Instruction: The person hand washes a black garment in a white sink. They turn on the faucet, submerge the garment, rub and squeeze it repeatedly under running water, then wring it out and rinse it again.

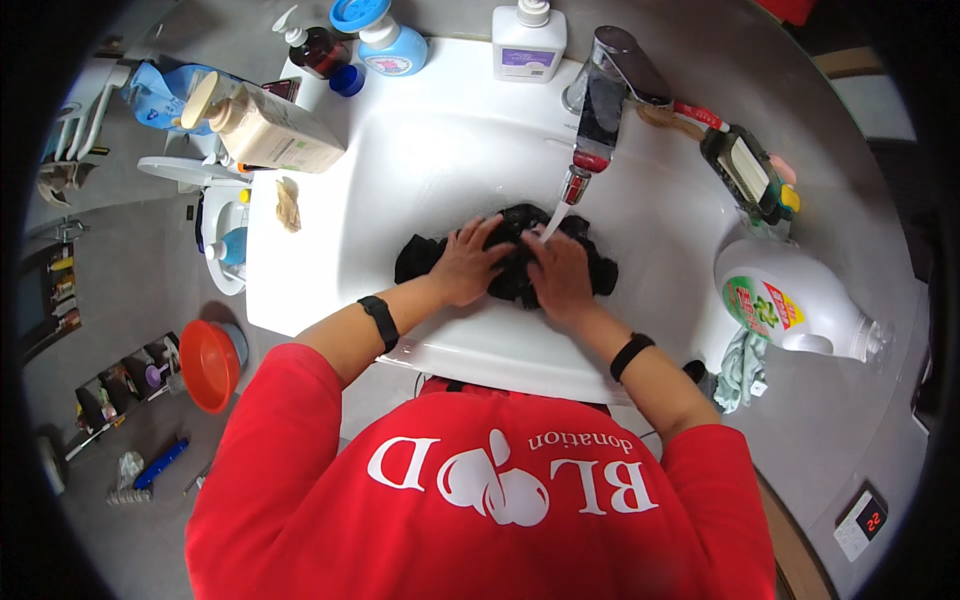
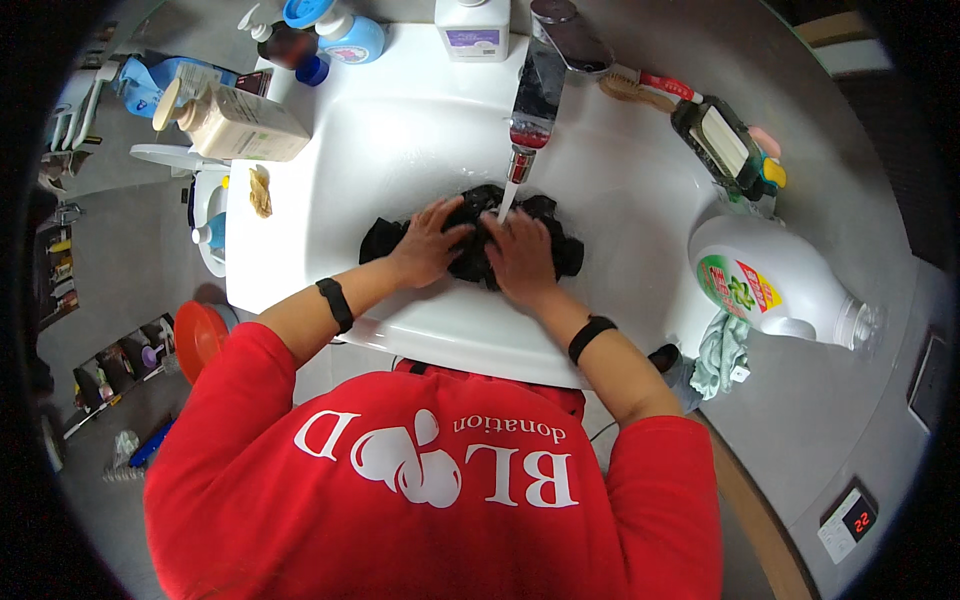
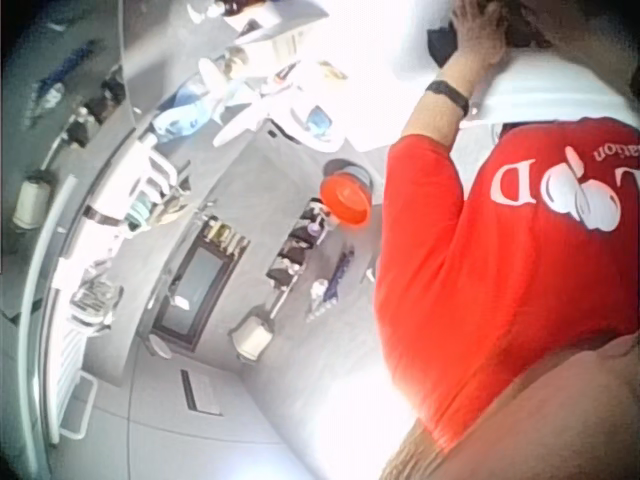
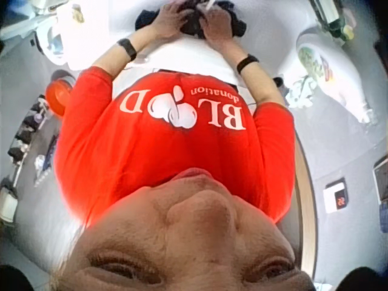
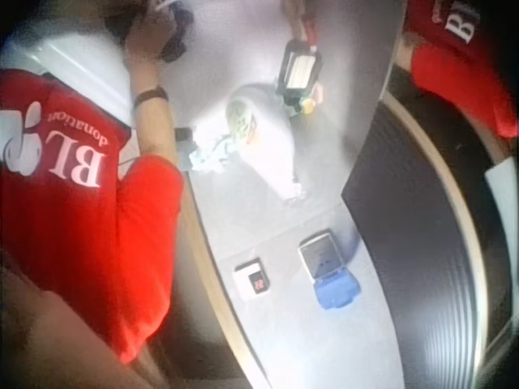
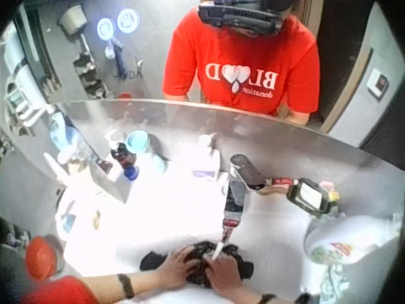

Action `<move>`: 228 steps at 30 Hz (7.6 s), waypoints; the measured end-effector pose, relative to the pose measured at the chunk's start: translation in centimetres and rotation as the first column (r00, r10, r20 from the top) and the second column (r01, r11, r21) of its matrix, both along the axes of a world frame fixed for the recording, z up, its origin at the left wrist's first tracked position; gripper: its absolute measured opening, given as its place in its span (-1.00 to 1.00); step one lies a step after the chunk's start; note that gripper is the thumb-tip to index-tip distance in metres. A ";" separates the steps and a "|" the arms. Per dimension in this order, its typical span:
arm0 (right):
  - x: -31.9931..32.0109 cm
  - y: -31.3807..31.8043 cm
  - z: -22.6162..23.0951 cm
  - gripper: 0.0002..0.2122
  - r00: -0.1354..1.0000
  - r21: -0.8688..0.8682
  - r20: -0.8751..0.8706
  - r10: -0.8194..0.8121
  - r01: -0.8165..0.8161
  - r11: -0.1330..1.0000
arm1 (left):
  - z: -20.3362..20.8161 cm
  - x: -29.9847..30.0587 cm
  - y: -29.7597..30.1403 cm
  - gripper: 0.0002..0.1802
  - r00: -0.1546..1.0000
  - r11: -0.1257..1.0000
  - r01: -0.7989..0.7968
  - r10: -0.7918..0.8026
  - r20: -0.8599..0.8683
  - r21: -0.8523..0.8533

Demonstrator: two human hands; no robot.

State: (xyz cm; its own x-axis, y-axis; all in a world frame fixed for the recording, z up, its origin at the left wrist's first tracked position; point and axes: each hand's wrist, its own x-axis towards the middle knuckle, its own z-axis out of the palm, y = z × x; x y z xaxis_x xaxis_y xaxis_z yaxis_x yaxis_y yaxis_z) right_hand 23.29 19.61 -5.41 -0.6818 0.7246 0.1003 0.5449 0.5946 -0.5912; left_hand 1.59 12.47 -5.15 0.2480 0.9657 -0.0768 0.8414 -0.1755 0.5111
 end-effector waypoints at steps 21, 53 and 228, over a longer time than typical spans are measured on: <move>-1.1 7.5 -1.7 -0.66 0.944 -0.397 0.254 -0.211 0.301 0.867 | -1.2 -0.9 5.5 -0.60 0.807 0.888 -0.345 0.446 0.388 -0.303; -0.5 -0.5 -2.0 -0.72 0.953 0.134 0.299 -0.043 0.003 0.991 | 0.7 3.0 0.9 -0.48 0.919 0.966 0.015 -0.115 -0.378 -0.259; -7.0 -2.6 9.3 -0.71 0.940 -0.175 -0.209 -0.270 0.235 0.956 | 7.1 4.4 1.8 -0.71 -0.477 0.569 -0.229 0.642 0.601 -0.789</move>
